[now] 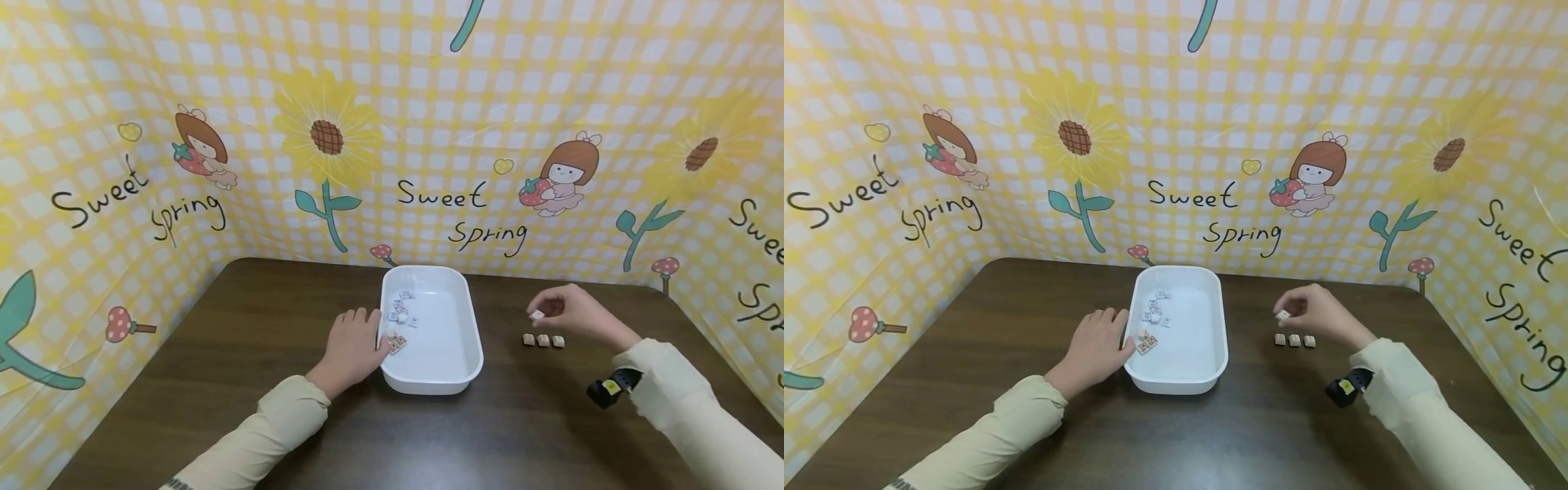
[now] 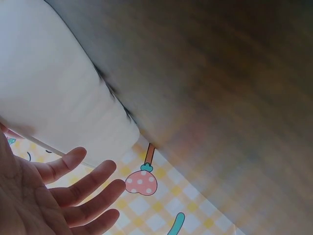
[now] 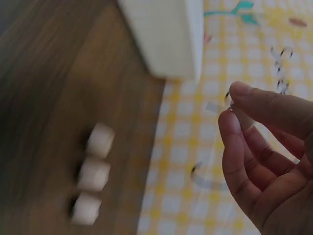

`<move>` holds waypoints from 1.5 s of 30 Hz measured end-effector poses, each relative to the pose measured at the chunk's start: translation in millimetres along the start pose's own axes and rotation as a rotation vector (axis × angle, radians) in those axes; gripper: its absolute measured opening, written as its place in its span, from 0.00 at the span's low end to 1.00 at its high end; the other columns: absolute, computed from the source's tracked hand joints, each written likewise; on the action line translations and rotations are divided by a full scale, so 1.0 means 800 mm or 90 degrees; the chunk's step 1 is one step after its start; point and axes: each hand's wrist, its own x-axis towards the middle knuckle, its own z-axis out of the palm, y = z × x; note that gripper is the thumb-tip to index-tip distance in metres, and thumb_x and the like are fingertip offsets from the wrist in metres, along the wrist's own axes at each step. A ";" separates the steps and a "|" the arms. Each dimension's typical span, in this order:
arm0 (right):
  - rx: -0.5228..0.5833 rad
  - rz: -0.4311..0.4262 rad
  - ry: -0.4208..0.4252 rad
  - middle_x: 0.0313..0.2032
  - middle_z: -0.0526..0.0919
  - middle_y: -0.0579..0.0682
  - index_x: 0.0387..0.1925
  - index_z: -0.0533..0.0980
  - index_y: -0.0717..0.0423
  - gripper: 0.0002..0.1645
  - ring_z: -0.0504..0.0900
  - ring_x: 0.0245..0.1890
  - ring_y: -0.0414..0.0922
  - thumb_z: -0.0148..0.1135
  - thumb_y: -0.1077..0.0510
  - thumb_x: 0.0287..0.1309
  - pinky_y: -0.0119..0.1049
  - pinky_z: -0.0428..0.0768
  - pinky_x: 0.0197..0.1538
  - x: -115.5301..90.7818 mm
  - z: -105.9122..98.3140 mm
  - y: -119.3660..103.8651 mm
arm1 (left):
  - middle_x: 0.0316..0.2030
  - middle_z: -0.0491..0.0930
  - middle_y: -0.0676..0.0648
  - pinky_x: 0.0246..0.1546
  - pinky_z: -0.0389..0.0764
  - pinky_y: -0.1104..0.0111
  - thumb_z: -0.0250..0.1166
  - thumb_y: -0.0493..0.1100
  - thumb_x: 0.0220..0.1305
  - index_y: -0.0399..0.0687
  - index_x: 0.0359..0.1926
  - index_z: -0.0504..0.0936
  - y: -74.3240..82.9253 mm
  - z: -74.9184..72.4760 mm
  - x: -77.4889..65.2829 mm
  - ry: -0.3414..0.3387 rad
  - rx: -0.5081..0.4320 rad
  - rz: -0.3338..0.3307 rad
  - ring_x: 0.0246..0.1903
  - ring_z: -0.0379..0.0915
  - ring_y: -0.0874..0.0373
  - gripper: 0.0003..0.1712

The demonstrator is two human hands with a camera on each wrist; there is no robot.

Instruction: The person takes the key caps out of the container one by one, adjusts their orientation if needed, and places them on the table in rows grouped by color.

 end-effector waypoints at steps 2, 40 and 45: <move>-0.001 0.012 0.007 0.36 0.84 0.55 0.38 0.79 0.58 0.10 0.81 0.32 0.37 0.65 0.63 0.52 0.30 0.79 0.36 -0.008 -0.004 0.019 | 0.38 0.76 0.40 0.49 0.71 0.53 0.57 0.53 0.58 0.40 0.50 0.73 0.000 0.000 0.000 0.002 0.002 0.001 0.39 0.69 0.47 0.25; -0.077 0.074 0.012 0.31 0.84 0.52 0.34 0.80 0.61 0.10 0.77 0.29 0.32 0.68 0.65 0.46 0.29 0.76 0.32 -0.031 0.013 0.139 | 0.38 0.76 0.41 0.50 0.71 0.53 0.56 0.53 0.58 0.42 0.49 0.73 0.000 0.004 0.000 0.006 0.001 -0.005 0.40 0.71 0.47 0.23; -0.069 0.064 0.008 0.33 0.84 0.54 0.36 0.79 0.62 0.12 0.78 0.30 0.32 0.68 0.64 0.46 0.29 0.77 0.33 -0.032 0.007 0.137 | 0.37 0.76 0.41 0.50 0.71 0.53 0.57 0.52 0.58 0.42 0.49 0.73 0.000 0.003 0.000 0.006 -0.003 -0.007 0.40 0.71 0.46 0.23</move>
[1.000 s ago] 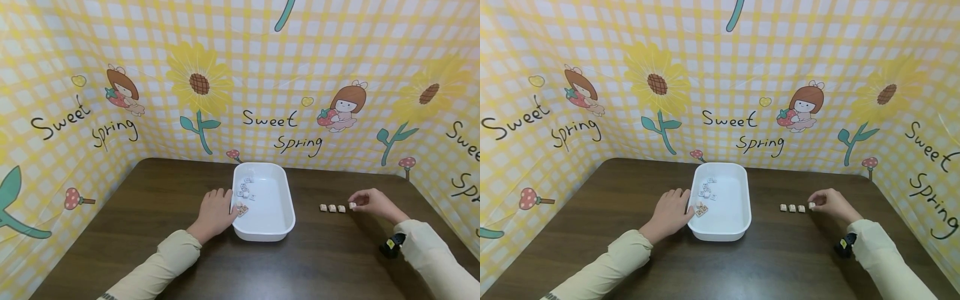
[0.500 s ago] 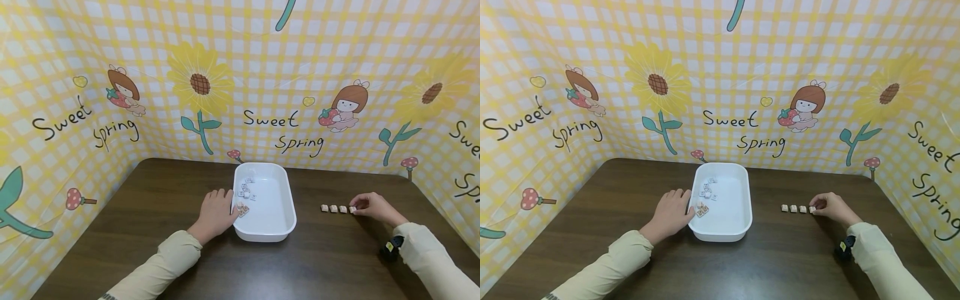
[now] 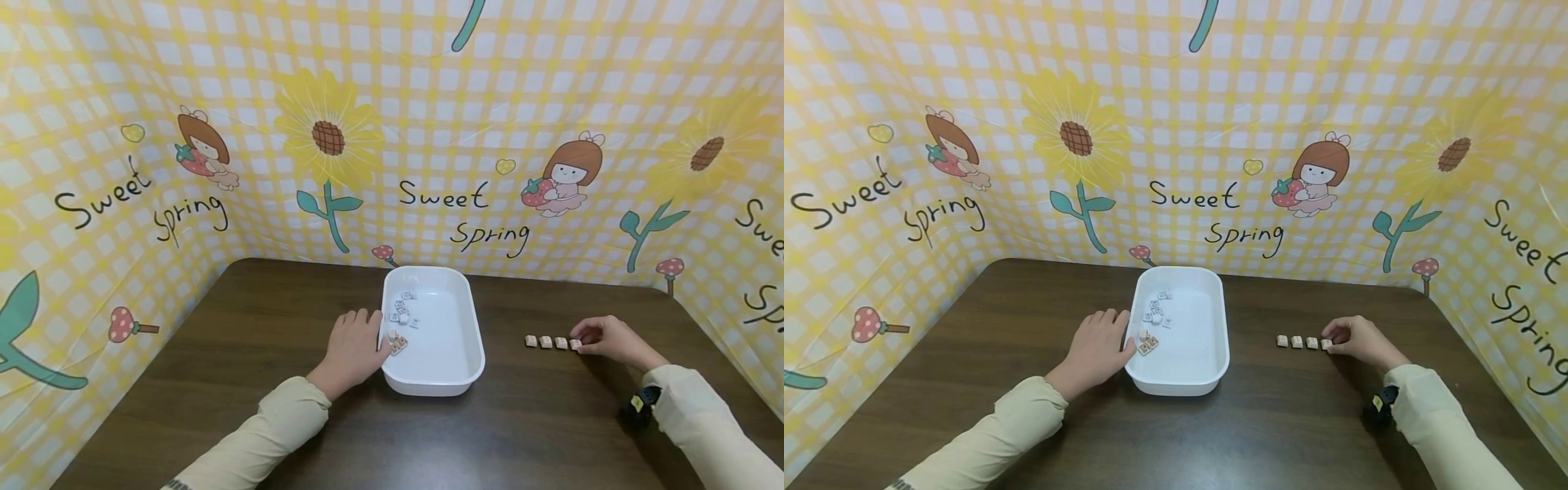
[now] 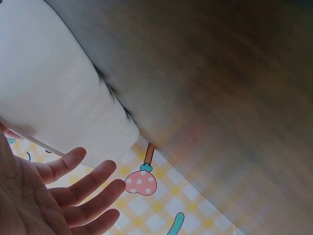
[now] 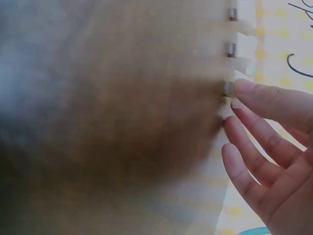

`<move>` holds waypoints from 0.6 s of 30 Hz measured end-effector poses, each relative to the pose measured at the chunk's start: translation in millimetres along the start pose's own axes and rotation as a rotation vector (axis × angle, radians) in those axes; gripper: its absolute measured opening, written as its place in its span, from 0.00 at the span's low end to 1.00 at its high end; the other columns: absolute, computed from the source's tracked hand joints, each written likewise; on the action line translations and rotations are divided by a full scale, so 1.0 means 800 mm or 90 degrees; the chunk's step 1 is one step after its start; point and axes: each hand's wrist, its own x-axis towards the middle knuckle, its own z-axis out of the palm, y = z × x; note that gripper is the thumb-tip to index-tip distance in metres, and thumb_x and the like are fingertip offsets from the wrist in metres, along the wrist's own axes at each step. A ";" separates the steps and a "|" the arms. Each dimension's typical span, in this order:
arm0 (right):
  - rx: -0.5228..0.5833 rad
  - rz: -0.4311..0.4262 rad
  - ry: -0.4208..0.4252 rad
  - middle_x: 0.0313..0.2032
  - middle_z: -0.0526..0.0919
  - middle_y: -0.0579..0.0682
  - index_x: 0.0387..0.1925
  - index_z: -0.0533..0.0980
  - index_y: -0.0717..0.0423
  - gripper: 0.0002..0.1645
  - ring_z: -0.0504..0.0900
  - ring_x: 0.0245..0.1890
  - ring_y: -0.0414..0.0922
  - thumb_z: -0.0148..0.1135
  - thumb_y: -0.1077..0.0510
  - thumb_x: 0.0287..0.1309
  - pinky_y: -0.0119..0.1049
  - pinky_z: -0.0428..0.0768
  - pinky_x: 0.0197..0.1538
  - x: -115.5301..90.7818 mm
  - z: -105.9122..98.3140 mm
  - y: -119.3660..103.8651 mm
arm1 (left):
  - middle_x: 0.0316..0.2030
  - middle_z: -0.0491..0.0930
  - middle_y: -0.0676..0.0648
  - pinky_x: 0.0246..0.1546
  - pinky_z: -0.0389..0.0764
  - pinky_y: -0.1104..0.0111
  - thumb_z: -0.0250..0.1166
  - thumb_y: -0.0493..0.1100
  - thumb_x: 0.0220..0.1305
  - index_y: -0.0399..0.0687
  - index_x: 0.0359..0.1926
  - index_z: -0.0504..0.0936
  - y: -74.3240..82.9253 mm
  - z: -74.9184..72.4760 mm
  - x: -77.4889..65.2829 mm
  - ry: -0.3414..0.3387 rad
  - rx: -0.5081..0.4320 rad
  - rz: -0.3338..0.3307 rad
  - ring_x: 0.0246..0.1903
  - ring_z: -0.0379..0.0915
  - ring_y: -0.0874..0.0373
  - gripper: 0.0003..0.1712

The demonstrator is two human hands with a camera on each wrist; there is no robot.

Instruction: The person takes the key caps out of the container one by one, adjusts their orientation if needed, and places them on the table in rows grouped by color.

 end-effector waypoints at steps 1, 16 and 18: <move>-0.001 -0.007 0.003 0.34 0.85 0.55 0.37 0.79 0.63 0.12 0.78 0.30 0.31 0.68 0.64 0.47 0.29 0.77 0.33 0.000 -0.003 -0.001 | 0.37 0.76 0.41 0.51 0.71 0.52 0.57 0.52 0.58 0.42 0.49 0.73 0.000 -0.001 0.000 -0.002 -0.001 0.000 0.40 0.71 0.46 0.23; 0.030 -0.136 0.041 0.37 0.85 0.58 0.39 0.79 0.63 0.11 0.83 0.37 0.48 0.64 0.62 0.54 0.38 0.81 0.42 0.084 -0.056 -0.202 | 0.38 0.76 0.40 0.52 0.71 0.52 0.57 0.53 0.59 0.41 0.50 0.73 0.000 -0.002 0.000 -0.007 -0.002 -0.002 0.41 0.70 0.46 0.24; 0.033 -0.170 0.036 0.37 0.85 0.58 0.38 0.79 0.62 0.10 0.83 0.37 0.49 0.65 0.62 0.53 0.41 0.81 0.44 0.106 -0.043 -0.231 | 0.39 0.76 0.40 0.52 0.71 0.52 0.57 0.53 0.59 0.41 0.50 0.73 0.000 -0.002 0.000 -0.006 -0.004 -0.002 0.41 0.70 0.46 0.24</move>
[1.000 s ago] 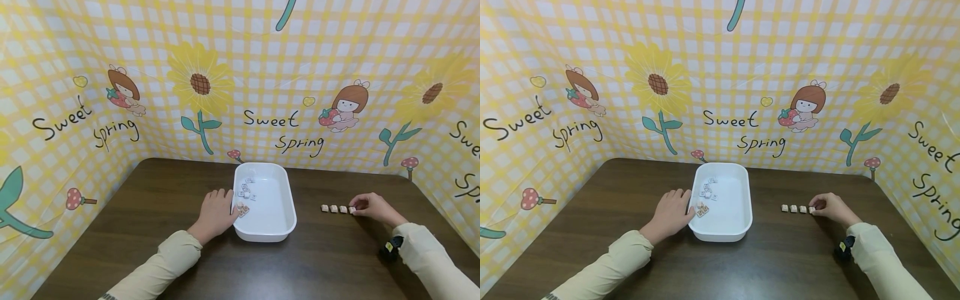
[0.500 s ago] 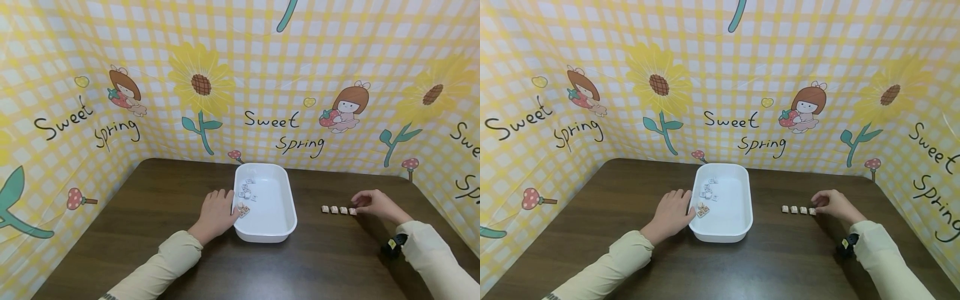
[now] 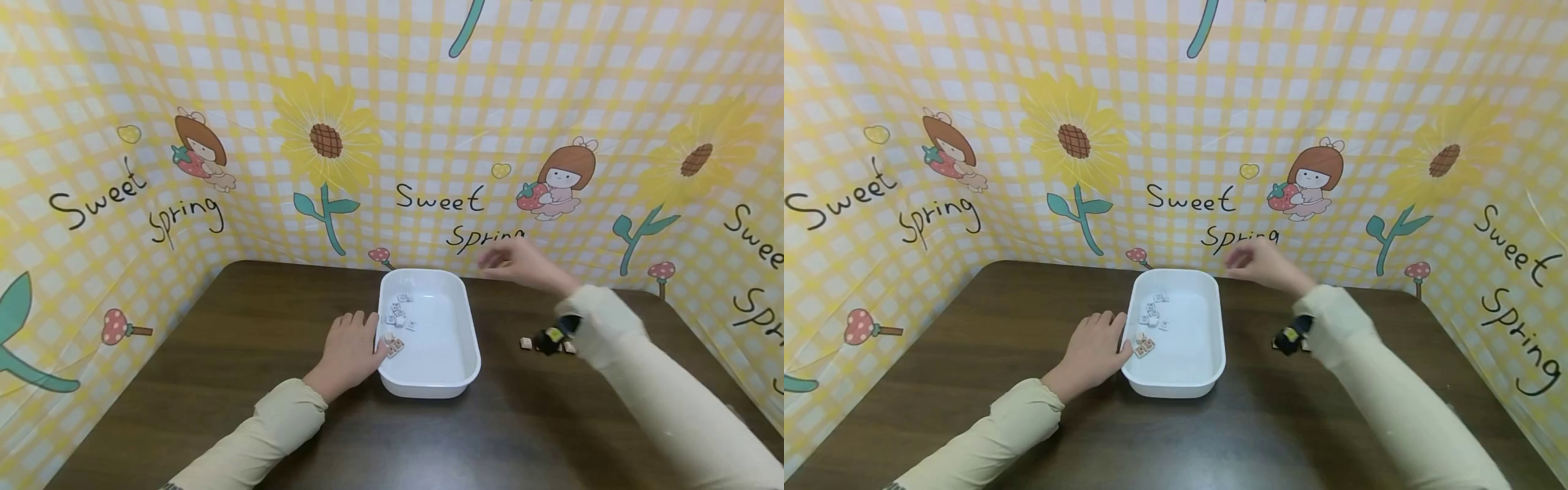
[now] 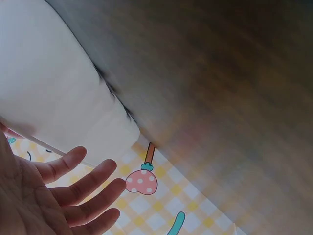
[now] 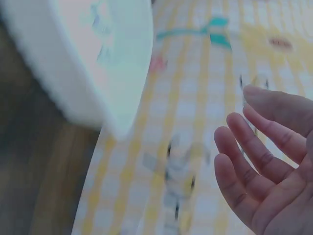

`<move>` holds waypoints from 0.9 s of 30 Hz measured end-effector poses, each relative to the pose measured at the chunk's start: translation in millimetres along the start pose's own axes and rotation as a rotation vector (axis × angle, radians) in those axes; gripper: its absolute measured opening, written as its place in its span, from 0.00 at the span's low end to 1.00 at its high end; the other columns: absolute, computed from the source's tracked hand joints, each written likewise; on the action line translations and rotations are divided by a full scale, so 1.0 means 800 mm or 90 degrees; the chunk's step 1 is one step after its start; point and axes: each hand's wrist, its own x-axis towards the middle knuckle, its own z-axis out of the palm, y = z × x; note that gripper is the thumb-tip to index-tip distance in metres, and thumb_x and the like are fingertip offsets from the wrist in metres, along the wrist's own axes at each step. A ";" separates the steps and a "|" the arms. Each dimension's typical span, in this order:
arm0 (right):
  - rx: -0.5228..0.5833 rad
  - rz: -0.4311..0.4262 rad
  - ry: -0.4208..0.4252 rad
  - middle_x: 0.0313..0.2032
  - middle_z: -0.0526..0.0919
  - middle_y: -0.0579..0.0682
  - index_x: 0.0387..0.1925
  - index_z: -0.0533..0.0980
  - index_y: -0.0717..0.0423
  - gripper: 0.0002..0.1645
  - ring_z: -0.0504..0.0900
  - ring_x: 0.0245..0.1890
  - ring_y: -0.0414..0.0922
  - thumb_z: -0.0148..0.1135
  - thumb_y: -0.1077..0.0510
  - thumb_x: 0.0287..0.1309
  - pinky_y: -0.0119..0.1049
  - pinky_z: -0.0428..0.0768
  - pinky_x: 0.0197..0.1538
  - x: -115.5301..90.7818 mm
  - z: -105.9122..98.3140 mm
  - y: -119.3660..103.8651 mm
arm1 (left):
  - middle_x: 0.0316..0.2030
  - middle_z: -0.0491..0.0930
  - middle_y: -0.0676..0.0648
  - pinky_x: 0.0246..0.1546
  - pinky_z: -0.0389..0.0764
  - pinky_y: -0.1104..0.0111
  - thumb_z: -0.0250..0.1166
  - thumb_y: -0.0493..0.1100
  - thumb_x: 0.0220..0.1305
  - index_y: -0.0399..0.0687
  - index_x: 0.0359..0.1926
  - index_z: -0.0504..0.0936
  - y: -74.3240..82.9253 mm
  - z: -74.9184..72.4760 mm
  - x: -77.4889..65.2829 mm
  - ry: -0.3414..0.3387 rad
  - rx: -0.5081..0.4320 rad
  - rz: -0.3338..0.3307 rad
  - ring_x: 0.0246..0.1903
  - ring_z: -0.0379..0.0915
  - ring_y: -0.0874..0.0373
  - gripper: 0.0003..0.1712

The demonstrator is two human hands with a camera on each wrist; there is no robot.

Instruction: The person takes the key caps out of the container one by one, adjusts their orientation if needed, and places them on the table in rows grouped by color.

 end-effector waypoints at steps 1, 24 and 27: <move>0.004 -0.019 -0.006 0.37 0.85 0.57 0.37 0.80 0.62 0.09 0.83 0.37 0.48 0.65 0.62 0.52 0.42 0.81 0.44 0.014 0.010 -0.010 | 0.38 0.76 0.40 0.52 0.71 0.52 0.57 0.53 0.59 0.41 0.50 0.73 -0.001 0.000 0.000 0.001 0.002 0.000 0.41 0.70 0.46 0.24; -0.152 0.051 -0.293 0.34 0.87 0.48 0.36 0.84 0.53 0.10 0.82 0.33 0.40 0.70 0.59 0.48 0.34 0.80 0.43 0.104 0.210 -0.067 | 0.34 0.76 0.41 0.48 0.73 0.53 0.58 0.53 0.56 0.42 0.46 0.74 -0.003 0.002 -0.002 0.052 0.011 0.029 0.37 0.72 0.47 0.23; -0.155 0.049 -0.298 0.33 0.87 0.47 0.37 0.85 0.52 0.10 0.81 0.31 0.39 0.69 0.59 0.49 0.33 0.80 0.43 0.102 0.215 -0.064 | 0.33 0.76 0.41 0.47 0.73 0.54 0.58 0.53 0.56 0.42 0.45 0.74 -0.003 0.003 -0.002 0.053 0.010 0.031 0.37 0.72 0.47 0.22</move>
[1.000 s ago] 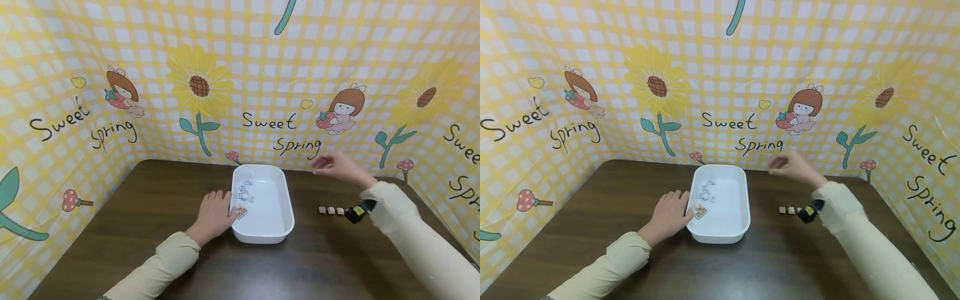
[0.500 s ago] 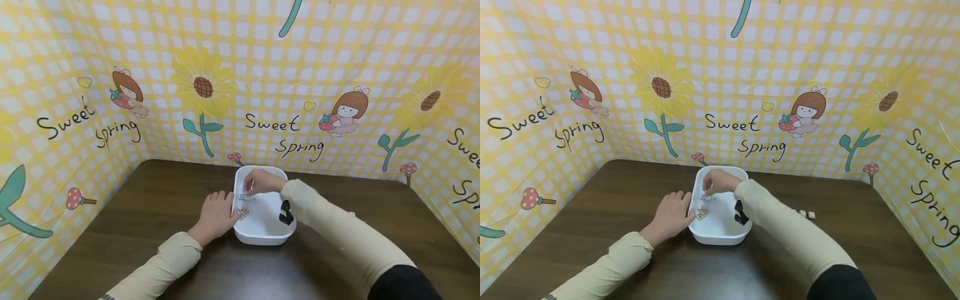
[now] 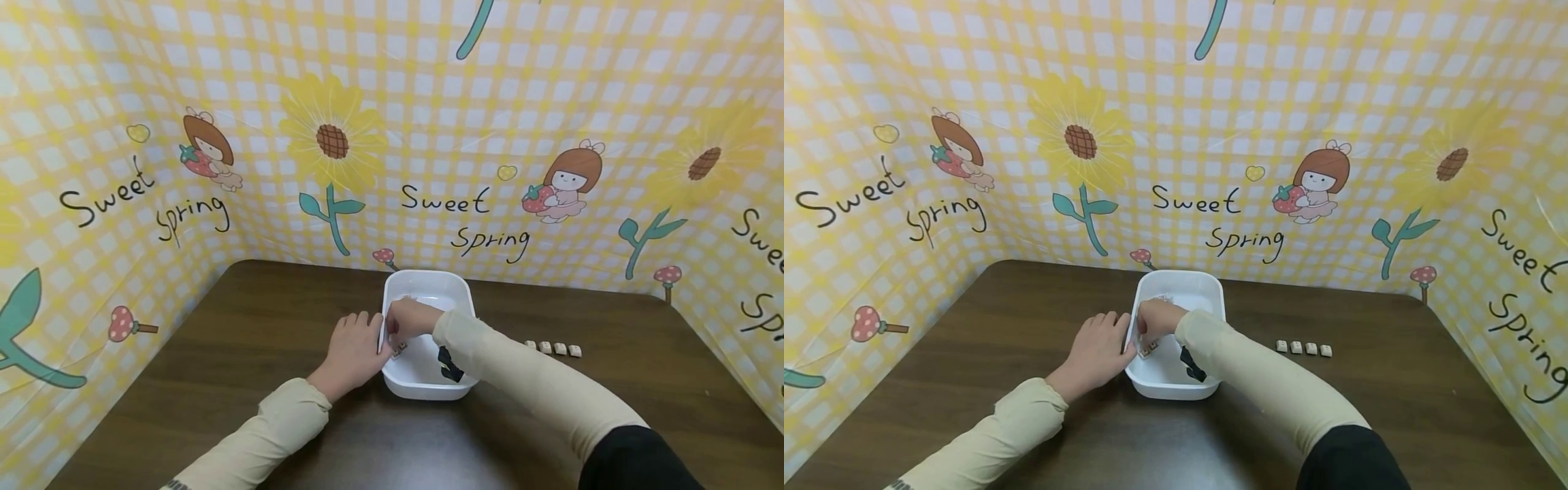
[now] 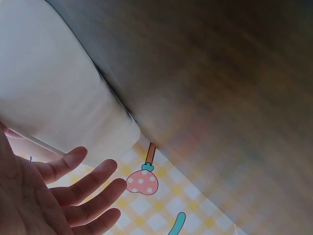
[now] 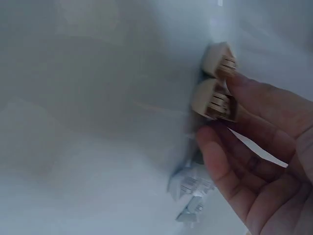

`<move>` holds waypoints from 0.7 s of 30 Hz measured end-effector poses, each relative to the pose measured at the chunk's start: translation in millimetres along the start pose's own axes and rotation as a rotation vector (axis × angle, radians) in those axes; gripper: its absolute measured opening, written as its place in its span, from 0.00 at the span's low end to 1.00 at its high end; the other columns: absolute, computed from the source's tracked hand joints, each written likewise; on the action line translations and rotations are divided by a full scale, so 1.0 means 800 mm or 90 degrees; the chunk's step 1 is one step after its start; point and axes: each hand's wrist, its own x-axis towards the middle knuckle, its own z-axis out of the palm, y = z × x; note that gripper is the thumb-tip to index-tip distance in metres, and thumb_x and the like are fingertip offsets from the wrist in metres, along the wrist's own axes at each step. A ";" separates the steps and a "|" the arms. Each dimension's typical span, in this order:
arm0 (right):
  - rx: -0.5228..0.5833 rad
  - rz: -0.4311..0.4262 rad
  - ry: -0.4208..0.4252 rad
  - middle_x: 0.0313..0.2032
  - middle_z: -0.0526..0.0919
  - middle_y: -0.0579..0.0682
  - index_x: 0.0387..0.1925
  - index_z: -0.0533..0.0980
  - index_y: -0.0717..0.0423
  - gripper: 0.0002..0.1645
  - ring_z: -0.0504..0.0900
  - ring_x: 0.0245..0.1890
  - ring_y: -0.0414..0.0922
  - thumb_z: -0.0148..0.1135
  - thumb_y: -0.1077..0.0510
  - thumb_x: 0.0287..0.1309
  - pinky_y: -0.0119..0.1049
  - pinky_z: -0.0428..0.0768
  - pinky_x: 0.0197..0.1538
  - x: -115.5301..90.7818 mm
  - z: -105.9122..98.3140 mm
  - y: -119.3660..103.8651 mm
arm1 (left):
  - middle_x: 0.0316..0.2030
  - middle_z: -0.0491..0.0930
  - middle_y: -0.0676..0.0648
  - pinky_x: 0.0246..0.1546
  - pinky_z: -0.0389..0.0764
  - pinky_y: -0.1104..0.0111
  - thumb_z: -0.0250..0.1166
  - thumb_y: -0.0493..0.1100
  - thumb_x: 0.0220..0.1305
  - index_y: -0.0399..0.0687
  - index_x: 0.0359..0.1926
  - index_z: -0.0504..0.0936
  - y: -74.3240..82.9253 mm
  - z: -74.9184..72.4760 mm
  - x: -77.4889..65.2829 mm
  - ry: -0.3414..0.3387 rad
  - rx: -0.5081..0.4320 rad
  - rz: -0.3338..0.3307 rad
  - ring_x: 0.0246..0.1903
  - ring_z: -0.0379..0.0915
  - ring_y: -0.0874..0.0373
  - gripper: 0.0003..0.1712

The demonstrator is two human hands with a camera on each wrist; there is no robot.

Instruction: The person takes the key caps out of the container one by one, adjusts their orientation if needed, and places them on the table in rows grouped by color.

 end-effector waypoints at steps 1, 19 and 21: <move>0.001 -0.003 0.000 0.33 0.87 0.47 0.37 0.85 0.52 0.10 0.81 0.31 0.39 0.69 0.59 0.49 0.33 0.80 0.43 0.000 0.001 0.001 | 0.33 0.76 0.41 0.47 0.73 0.54 0.59 0.53 0.56 0.42 0.45 0.74 0.000 0.000 0.000 0.000 -0.001 -0.001 0.37 0.72 0.47 0.22; 0.151 -0.115 0.088 0.37 0.85 0.49 0.35 0.82 0.56 0.09 0.82 0.38 0.42 0.68 0.64 0.49 0.32 0.81 0.44 -0.055 -0.051 0.019 | 0.37 0.76 0.40 0.51 0.72 0.53 0.58 0.54 0.58 0.42 0.49 0.73 0.002 -0.002 0.002 -0.047 -0.004 -0.020 0.40 0.71 0.46 0.24; 0.157 -0.129 0.103 0.38 0.85 0.49 0.37 0.82 0.56 0.09 0.82 0.39 0.42 0.67 0.64 0.50 0.32 0.81 0.44 -0.068 -0.056 0.020 | 0.38 0.76 0.40 0.51 0.72 0.53 0.58 0.54 0.58 0.42 0.49 0.73 0.002 -0.002 0.002 -0.051 -0.007 -0.024 0.40 0.71 0.46 0.24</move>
